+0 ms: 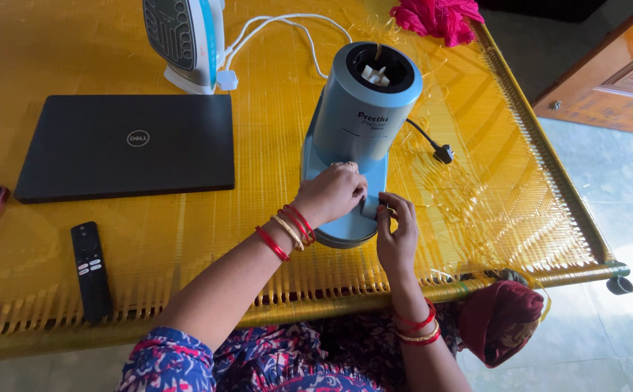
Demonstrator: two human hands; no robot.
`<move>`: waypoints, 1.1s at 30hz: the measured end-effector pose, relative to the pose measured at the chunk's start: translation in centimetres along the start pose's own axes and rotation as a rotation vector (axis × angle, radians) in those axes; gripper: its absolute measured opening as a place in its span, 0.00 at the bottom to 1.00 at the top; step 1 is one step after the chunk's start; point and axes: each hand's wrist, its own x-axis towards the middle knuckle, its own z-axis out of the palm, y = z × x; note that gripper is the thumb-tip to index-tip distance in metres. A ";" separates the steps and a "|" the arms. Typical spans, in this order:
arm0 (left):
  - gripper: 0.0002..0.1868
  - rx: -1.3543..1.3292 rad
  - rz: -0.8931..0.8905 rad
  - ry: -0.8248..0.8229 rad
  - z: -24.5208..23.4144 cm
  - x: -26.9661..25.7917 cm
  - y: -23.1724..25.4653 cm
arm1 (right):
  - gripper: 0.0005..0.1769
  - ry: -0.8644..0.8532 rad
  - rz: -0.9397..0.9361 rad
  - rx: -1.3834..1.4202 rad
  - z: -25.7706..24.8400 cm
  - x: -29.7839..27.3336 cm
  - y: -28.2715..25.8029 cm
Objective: The person wipes a blue blender base with a cloth and turns it over to inspect and clean the bottom surface.
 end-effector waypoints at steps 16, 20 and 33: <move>0.08 -0.014 0.022 0.101 1.7 0.9 -0.4 | 0.11 0.006 -0.011 -0.057 0.0 0.0 -0.2; 0.06 -0.011 0.193 0.157 2.2 0.1 -0.9 | 0.11 0.008 -0.027 -0.041 0.0 0.1 -0.3; 0.06 0.016 0.038 0.141 2.2 -0.4 0.6 | 0.11 0.020 -0.047 -0.061 0.0 -0.1 -0.3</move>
